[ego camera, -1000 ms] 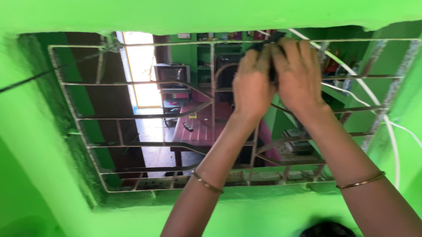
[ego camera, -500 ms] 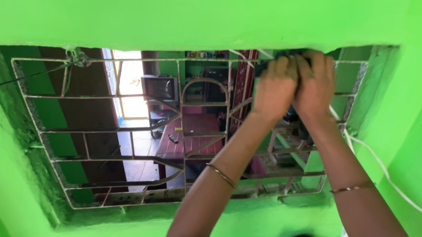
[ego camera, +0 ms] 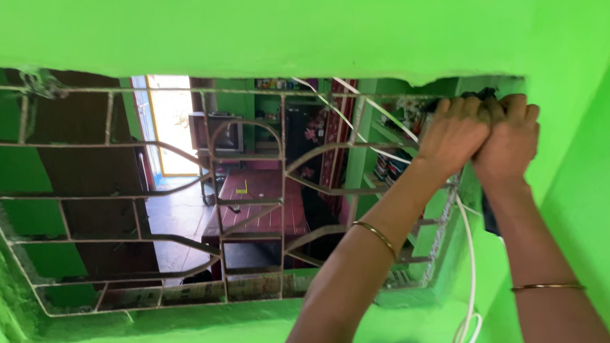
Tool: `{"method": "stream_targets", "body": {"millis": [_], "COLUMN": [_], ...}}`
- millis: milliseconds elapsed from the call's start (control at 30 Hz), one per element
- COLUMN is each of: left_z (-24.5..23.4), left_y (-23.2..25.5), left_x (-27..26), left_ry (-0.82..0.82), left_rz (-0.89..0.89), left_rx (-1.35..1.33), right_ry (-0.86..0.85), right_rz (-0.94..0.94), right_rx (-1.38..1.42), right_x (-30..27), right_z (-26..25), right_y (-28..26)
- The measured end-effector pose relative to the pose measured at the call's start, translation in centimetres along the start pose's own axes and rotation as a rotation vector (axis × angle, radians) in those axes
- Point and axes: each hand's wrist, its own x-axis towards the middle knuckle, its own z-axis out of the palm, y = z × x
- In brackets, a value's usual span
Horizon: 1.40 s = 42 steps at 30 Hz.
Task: The person scrubs a metal window grille with a dark cloth, moving their hands back and forth across the bars to clean the surface. The camera angle is high, looking down at the hands and the window frame.
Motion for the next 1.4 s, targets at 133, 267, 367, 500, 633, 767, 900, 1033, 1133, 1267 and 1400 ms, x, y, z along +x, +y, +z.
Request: {"method": "stream_targets", "body": {"millis": [133, 267, 367, 500, 633, 767, 900, 1033, 1133, 1267, 1400], "left_z": [-0.9, -1.4, -1.9, -2.1, -2.4, -2.5, -3.5, -3.8, -4.0, -3.1, -4.0], "left_y": [1.0, 2.0, 2.5, 3.8, 4.6, 5.6, 6.0, 6.6, 7.9, 8.5, 9.3], "left_x": [-3.3, -7.0, -11.5, -16.5, -20.4, -23.7, -27.5, -28.3, -30.6, -35.4, -38.3], "left_ry": [-0.066, -0.074, -0.118, -0.161, -0.33, -0.291, -0.32, -0.358, -0.383, -0.476, -0.573], "left_rz": [0.025, 0.053, 0.053, 0.041, 0.051, 0.018, 0.02, -0.084, -0.01, -0.067, -0.159], "left_rx": [0.037, 0.013, -0.071, -0.042, -0.06, -0.115, -0.139, -0.194, -0.198, -0.154, -0.166], "right_ry": [-0.008, -0.13, -0.181, -0.187, -0.133, -0.112, -0.151, -0.301, -0.437, -0.406, -0.521], "right_rz": [0.055, 0.137, 0.154, 0.143, 0.205, 0.316, 0.416, 0.448, 0.572, 0.474, 0.348], "right_rx": [-0.017, -0.015, 0.0, 0.062, 0.134, 0.246, 0.213, 0.219, 0.214, 0.107, 0.114], "right_x": [-3.7, -7.7, -12.2, -16.8, -19.6, -22.6, -27.0, -28.9, -32.1, -35.9, -36.5], "right_z": [-0.5, -0.8, -0.6, -1.3, -1.7, -1.6, -1.5, -1.2, -1.1, -0.6, -2.1], "right_y": [-2.1, -3.3, -4.4, -6.3, -7.9, -9.0, -11.1, -9.2, -9.5, -11.1, -12.3]}}
